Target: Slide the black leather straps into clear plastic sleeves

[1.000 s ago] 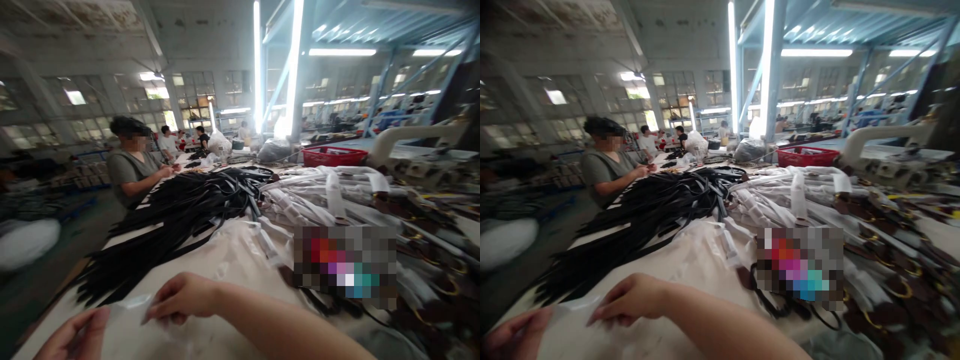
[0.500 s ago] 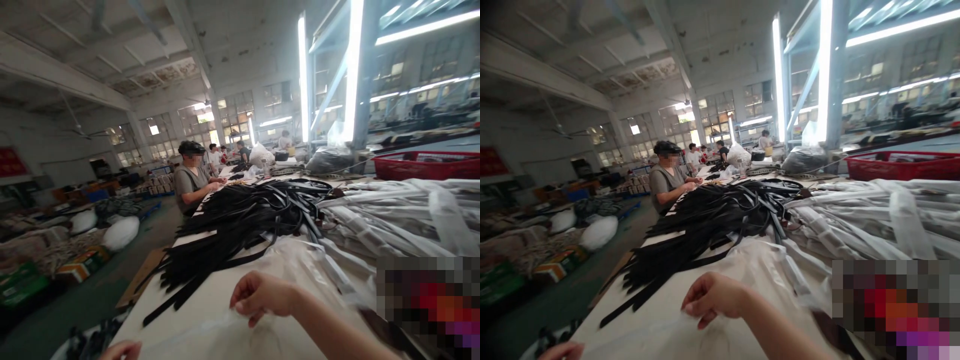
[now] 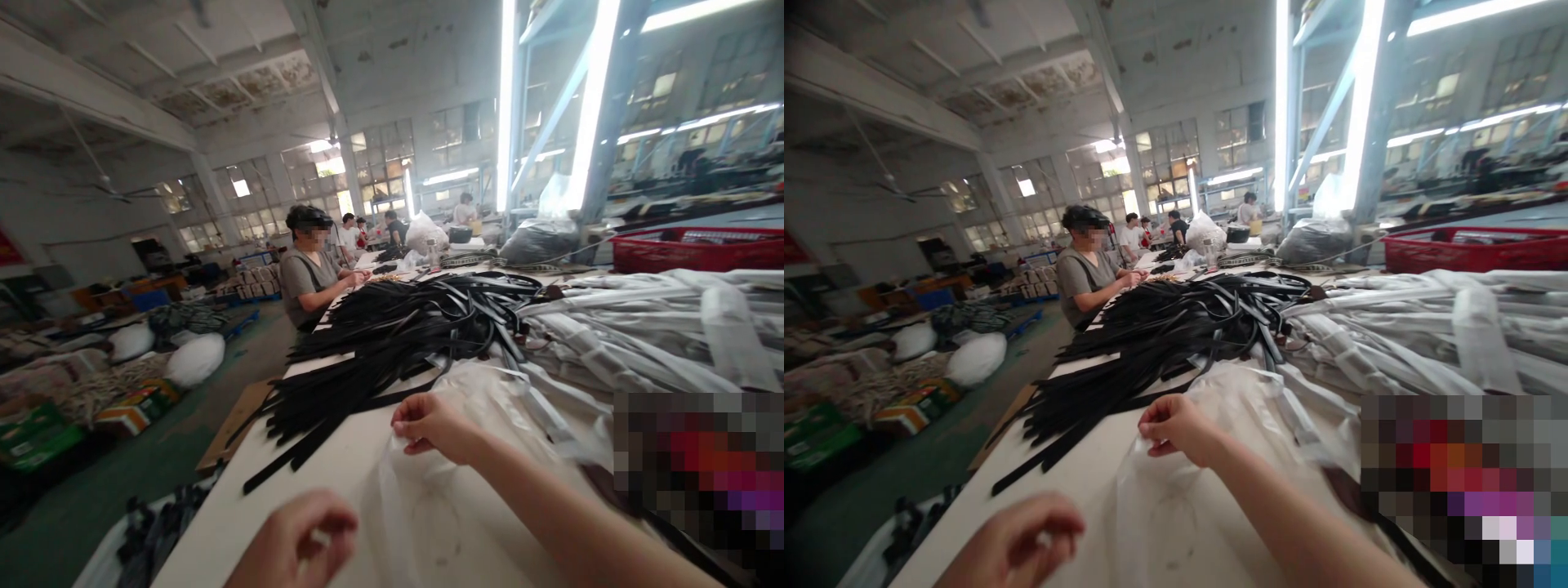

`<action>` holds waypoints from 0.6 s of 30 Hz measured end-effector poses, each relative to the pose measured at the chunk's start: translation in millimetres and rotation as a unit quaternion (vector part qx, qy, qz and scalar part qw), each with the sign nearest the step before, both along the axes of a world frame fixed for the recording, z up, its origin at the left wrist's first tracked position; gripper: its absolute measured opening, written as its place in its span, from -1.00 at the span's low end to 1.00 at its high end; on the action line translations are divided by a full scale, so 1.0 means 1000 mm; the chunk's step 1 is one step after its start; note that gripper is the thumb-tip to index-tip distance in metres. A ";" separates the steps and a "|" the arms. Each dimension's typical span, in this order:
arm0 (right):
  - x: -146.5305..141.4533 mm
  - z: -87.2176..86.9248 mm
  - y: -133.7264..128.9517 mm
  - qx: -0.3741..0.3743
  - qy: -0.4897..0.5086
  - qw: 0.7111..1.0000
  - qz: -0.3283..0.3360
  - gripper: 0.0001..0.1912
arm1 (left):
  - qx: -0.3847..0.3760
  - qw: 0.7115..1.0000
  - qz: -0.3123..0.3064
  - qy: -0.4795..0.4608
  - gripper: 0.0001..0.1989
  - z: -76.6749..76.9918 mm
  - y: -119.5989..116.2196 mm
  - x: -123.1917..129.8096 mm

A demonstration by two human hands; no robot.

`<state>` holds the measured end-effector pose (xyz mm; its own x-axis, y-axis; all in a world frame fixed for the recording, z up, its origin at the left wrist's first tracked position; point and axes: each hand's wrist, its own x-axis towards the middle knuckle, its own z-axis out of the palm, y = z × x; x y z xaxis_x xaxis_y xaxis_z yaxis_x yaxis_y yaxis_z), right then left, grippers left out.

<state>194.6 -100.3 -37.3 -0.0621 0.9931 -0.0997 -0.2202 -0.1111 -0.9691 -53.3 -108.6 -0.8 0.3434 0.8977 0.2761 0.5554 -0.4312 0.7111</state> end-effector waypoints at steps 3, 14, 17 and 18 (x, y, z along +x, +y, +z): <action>-0.001 0.005 -0.001 0.027 -0.006 1.000 0.012 -0.57 | -0.125 0.986 -0.085 -0.063 -0.57 0.018 0.035 0.041; -0.004 -0.006 0.017 0.123 0.040 0.981 -0.147 -0.59 | -0.280 0.918 -0.181 -0.214 -0.55 -0.027 0.092 0.102; -0.010 -0.012 0.018 0.098 0.025 0.984 -0.147 -0.65 | -0.274 0.919 -0.178 -0.220 -0.56 -0.020 0.089 0.099; -0.011 -0.014 0.018 0.102 0.015 0.983 -0.152 -0.66 | -0.273 0.919 -0.179 -0.220 -0.55 -0.017 0.087 0.098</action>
